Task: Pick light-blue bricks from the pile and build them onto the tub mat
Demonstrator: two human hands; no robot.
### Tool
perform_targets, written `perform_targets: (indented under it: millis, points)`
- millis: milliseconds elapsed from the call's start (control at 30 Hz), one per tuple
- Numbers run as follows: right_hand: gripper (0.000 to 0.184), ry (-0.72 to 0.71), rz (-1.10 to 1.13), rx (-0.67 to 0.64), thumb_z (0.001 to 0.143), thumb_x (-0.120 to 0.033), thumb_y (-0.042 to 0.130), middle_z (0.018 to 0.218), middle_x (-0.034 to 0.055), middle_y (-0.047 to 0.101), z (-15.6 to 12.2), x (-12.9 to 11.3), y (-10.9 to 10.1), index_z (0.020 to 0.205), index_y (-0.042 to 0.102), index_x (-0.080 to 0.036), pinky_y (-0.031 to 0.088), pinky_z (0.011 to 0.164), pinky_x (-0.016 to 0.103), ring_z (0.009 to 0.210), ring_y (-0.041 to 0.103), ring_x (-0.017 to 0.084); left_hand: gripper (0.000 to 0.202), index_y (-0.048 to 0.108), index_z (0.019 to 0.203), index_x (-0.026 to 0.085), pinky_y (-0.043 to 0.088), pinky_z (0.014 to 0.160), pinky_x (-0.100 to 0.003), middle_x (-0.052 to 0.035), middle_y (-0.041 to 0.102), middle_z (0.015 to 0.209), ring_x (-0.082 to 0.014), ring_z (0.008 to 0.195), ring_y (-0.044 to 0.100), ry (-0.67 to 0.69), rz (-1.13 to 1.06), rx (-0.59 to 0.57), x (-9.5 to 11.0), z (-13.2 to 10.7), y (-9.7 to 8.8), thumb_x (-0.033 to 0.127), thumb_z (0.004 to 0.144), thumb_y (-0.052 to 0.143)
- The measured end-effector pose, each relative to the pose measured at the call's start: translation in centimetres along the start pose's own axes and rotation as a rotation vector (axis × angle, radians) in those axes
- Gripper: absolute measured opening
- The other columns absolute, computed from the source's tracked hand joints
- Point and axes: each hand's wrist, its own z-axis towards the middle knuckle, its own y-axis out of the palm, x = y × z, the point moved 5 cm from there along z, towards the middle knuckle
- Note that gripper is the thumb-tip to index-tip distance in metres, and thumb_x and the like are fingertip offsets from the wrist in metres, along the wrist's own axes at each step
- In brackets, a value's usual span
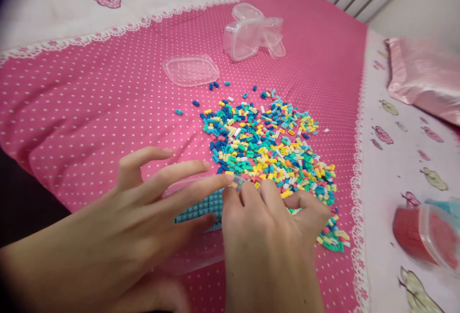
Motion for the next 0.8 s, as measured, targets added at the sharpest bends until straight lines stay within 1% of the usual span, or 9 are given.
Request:
perform_targets:
  millis: [133,167,233,333,433,533,633,733,800]
  points:
    - [0.016,-0.011,-0.006,-0.002,0.093,-0.012,0.05,0.069,-0.0017,0.063,0.0,0.0,-0.6,0.087,0.058,-0.025,0.018,0.071,0.041,0.069,0.058,0.023,0.06,0.074,0.122,0.023,0.026,0.126,-0.055,-0.0068,0.051,0.16,-0.0346,0.145,0.046,0.033,-0.077,-0.009,-0.8,-0.1,-0.8,0.073,0.097,0.052]
    - [0.016,-0.012,0.007,-0.005,0.093,-0.012,0.05,0.07,-0.0013,0.063,0.0,0.1,-0.8,0.087,0.058,-0.025,0.018,0.071,0.041,0.07,0.059,0.024,0.061,0.07,0.129,0.025,0.029,0.125,-0.058,-0.0075,0.05,0.16,-0.0362,0.145,0.046,0.025,-0.109,-0.004,-1.2,-0.2,-1.1,0.074,0.095,0.056]
    - [0.014,-0.021,0.062,-0.003,0.093,-0.014,0.05,0.07,-0.0022,0.064,0.0,0.6,-1.2,0.088,0.056,-0.025,0.019,0.072,0.041,0.068,0.06,0.023,0.077,0.057,0.146,0.026,0.037,0.122,-0.059,-0.0098,0.048,0.161,-0.0377,0.145,0.047,-0.027,-0.184,0.015,-1.9,-0.9,-1.6,0.076,0.088,0.065]
    - [0.01,-0.016,0.156,0.039,0.095,-0.019,0.053,0.072,-0.0049,0.066,0.1,1.9,-1.9,0.089,0.055,-0.027,0.021,0.074,0.041,0.065,0.062,0.021,0.107,0.033,0.163,0.028,0.053,0.113,-0.049,-0.0123,0.044,0.163,-0.0359,0.145,0.048,-0.144,-0.267,0.011,-2.4,-2.4,-1.5,0.08,0.078,0.073]
    - [0.009,0.011,0.211,0.079,0.1,-0.023,0.053,0.079,-0.0057,0.072,0.3,3.1,-2.4,0.093,0.057,-0.028,0.026,0.078,0.042,0.07,0.066,0.02,0.115,0.024,0.166,0.025,0.062,0.1,-0.04,-0.0159,0.04,0.162,-0.0329,0.144,0.05,-0.252,-0.287,-0.016,-1.8,-4.2,-0.3,0.078,0.077,0.075]
    - [0.011,-0.015,0.273,0.078,0.103,-0.023,0.052,0.088,-0.0061,0.077,0.4,3.2,-2.6,0.107,0.059,-0.03,0.034,0.079,0.041,0.075,0.07,0.018,0.099,0.028,0.161,0.02,0.059,0.104,-0.042,-0.0203,0.036,0.16,-0.0326,0.146,0.044,-0.286,-0.269,0.073,-0.6,-5.2,0.7,0.073,0.087,0.067]
    - [0.021,-0.053,0.389,0.044,0.1,-0.017,0.055,0.098,-0.005,0.079,0.6,2.5,-2.8,0.115,0.062,-0.031,0.045,0.075,0.034,0.083,0.073,0.016,0.069,0.044,0.147,0.022,0.05,0.114,-0.046,-0.0171,0.034,0.158,-0.0309,0.147,0.04,-0.283,-0.214,0.209,0.4,-5.4,1.1,0.065,0.096,0.061]
    - [0.028,-0.115,0.537,0.01,0.093,-0.006,0.051,0.093,-0.0049,0.079,0.9,1.2,-3.1,0.101,0.068,-0.028,0.052,0.067,0.025,0.08,0.074,0.013,0.049,0.058,0.129,0.025,0.047,0.112,-0.048,-0.013,0.042,0.149,-0.0304,0.138,0.046,-0.268,-0.164,0.291,0.6,-5.2,1.2,0.06,0.096,0.065]
    - [0.032,-0.129,0.583,0.002,0.091,-0.003,0.047,0.089,-0.0035,0.079,1.2,0.4,-3.2,0.091,0.07,-0.026,0.052,0.061,0.024,0.074,0.073,0.012,0.046,0.062,0.122,0.025,0.045,0.109,-0.05,-0.0126,0.045,0.146,-0.0317,0.133,0.047,-0.27,-0.159,0.324,0.5,-5.2,1.3,0.062,0.095,0.065]
